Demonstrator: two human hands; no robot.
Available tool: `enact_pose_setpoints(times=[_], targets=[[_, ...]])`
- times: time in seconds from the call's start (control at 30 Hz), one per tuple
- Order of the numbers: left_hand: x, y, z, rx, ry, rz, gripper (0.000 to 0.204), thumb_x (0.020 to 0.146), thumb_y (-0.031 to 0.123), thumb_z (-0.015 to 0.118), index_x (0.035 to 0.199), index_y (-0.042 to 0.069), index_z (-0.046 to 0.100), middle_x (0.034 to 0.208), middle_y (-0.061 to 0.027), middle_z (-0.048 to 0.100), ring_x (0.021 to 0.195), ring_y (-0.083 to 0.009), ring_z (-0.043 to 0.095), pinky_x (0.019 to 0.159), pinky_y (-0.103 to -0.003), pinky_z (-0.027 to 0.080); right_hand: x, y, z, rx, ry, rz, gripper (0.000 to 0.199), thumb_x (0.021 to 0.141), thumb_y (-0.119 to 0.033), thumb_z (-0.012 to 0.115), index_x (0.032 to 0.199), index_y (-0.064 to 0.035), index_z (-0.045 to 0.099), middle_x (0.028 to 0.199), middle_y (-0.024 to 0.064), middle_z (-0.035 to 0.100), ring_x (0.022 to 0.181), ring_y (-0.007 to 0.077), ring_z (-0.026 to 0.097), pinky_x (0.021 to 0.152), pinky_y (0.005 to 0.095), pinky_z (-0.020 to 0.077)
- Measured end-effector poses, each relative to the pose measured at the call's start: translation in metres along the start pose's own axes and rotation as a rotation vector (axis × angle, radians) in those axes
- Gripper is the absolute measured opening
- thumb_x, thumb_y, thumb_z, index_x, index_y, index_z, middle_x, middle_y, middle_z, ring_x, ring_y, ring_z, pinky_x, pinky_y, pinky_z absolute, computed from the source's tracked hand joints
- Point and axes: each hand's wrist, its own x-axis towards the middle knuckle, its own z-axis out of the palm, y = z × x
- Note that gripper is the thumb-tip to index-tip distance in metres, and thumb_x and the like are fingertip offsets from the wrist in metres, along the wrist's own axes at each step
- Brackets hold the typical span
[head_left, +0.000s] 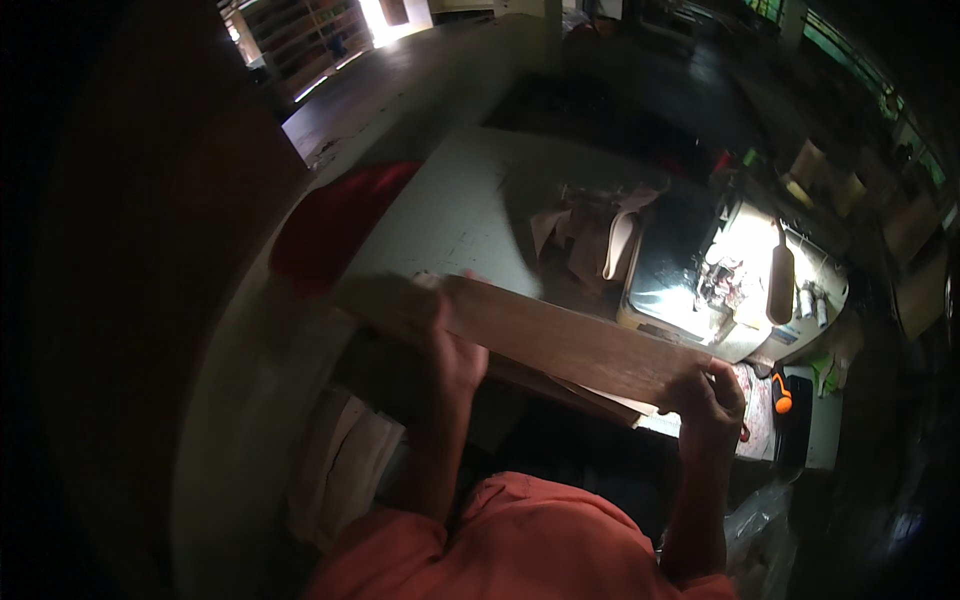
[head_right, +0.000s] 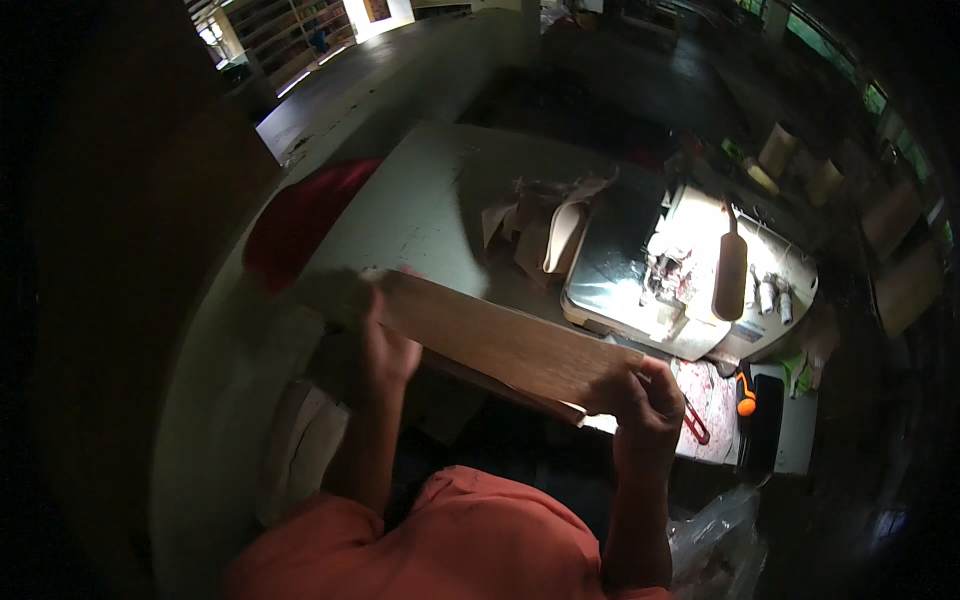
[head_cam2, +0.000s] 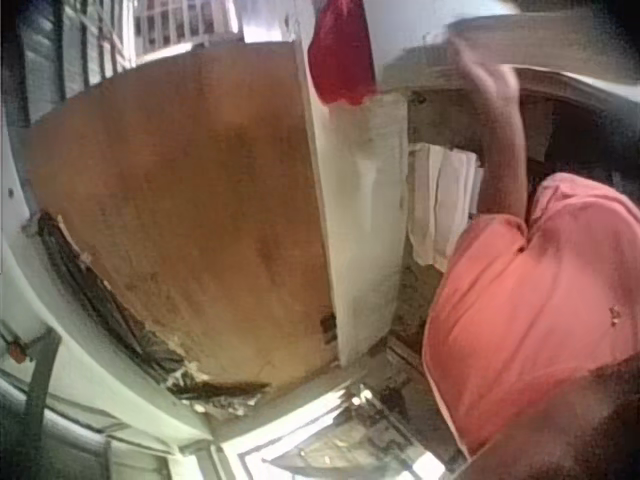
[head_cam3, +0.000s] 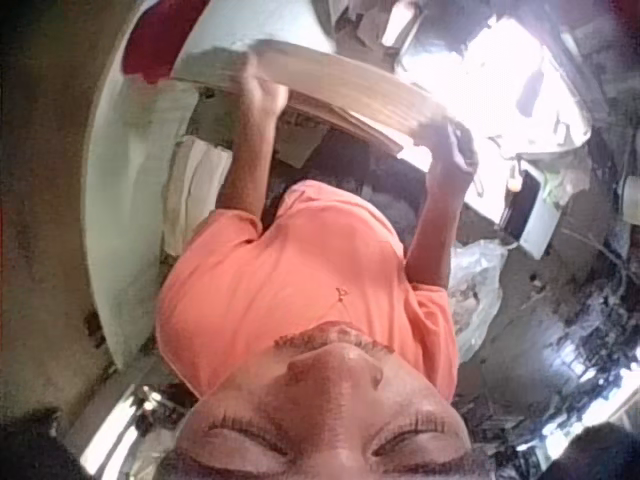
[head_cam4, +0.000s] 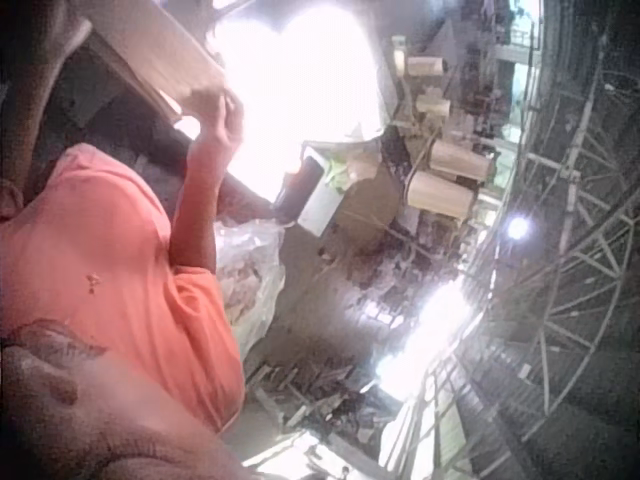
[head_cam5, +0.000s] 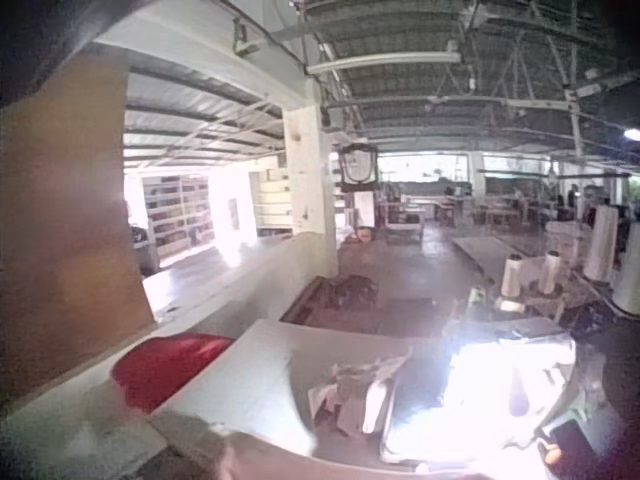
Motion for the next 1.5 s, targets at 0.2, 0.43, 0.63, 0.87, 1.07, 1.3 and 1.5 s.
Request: enact_pose_setpoints(times=[0.2,0.43,0.63,0.87,1.07,1.3,1.5], targets=[[0.018,0.011,0.052,0.461,-0.017,0.323,0.051,0.085,0.036,0.040,0.120,-0.001,0.034,0.122,-0.0123,0.039,0.113,-0.0252,0.038,0.091,-0.039,0.032,0.006,0.024,-0.029,0.182,-0.109,0.233,0.014,0.080,-0.011,0.047,0.087,0.0008,0.047,0.066,0.0060,0.053,0.053,0.0129,0.055,0.049,0.0278,0.0511],[-0.056,-0.092,0.097,1.901,-0.990,0.530,0.066,0.071,0.026,0.059,0.123,-0.003,0.029,0.129,-0.0237,0.024,0.119,-0.0367,0.026,0.096,-0.042,0.024,0.008,0.027,-0.023,0.427,-0.251,0.233,0.022,0.085,-0.018,0.044,0.091,0.0021,0.051,0.074,0.0049,0.055,0.062,0.0097,0.055,0.054,0.0189,0.0473],[-0.031,-0.088,0.100,1.659,-1.114,0.154,0.076,0.074,0.045,0.053,0.123,-0.006,0.025,0.129,-0.0246,0.023,0.120,-0.0356,0.024,0.098,-0.039,0.021,0.005,0.012,-0.026,0.044,-0.303,0.164,0.020,0.079,-0.007,0.052,0.096,0.0034,0.050,0.081,0.0077,0.057,0.068,0.0136,0.058,0.062,0.0260,0.0491],[0.000,-0.084,0.116,1.241,-0.850,-0.421,0.032,0.079,0.027,0.057,0.093,-0.001,0.055,0.082,-0.0046,0.057,0.077,-0.0083,0.050,0.071,-0.022,0.041,0.006,-0.004,-0.017,0.075,-0.315,0.046,0.021,0.080,-0.002,0.050,0.100,0.0014,0.046,0.073,0.0054,0.057,0.064,0.0093,0.056,0.056,0.0199,0.0468],[-0.006,-0.076,0.134,1.312,-0.694,-0.358,0.015,0.077,0.016,0.059,0.078,0.001,0.056,0.070,-0.0007,0.056,0.064,-0.0050,0.049,0.057,-0.020,0.041,0.005,0.003,-0.027,0.068,-0.331,0.224,0.024,0.080,-0.003,0.050,0.103,0.0014,0.044,0.074,0.0086,0.058,0.062,0.0105,0.057,0.055,0.0198,0.0475],[0.012,-0.097,0.142,1.444,-0.668,-0.264,0.014,0.074,0.014,0.061,0.075,0.001,0.056,0.065,-0.0010,0.055,0.059,-0.0045,0.048,0.053,-0.020,0.041,0.023,0.004,-0.026,0.132,-0.245,0.164,0.027,0.078,-0.001,0.051,0.102,0.0062,0.042,0.075,0.0112,0.057,0.064,0.0139,0.059,0.056,0.0224,0.0491],[0.043,-0.134,0.119,1.710,-1.015,0.429,0.012,0.071,0.009,0.058,0.082,0.005,0.058,0.072,-0.0103,0.054,0.064,-0.0224,0.053,0.058,-0.029,0.043,0.046,0.042,-0.035,0.038,-0.122,-0.004,0.030,0.079,-0.001,0.051,0.105,0.0036,0.037,0.079,0.0115,0.056,0.064,0.0154,0.059,0.051,0.0215,0.0477]])
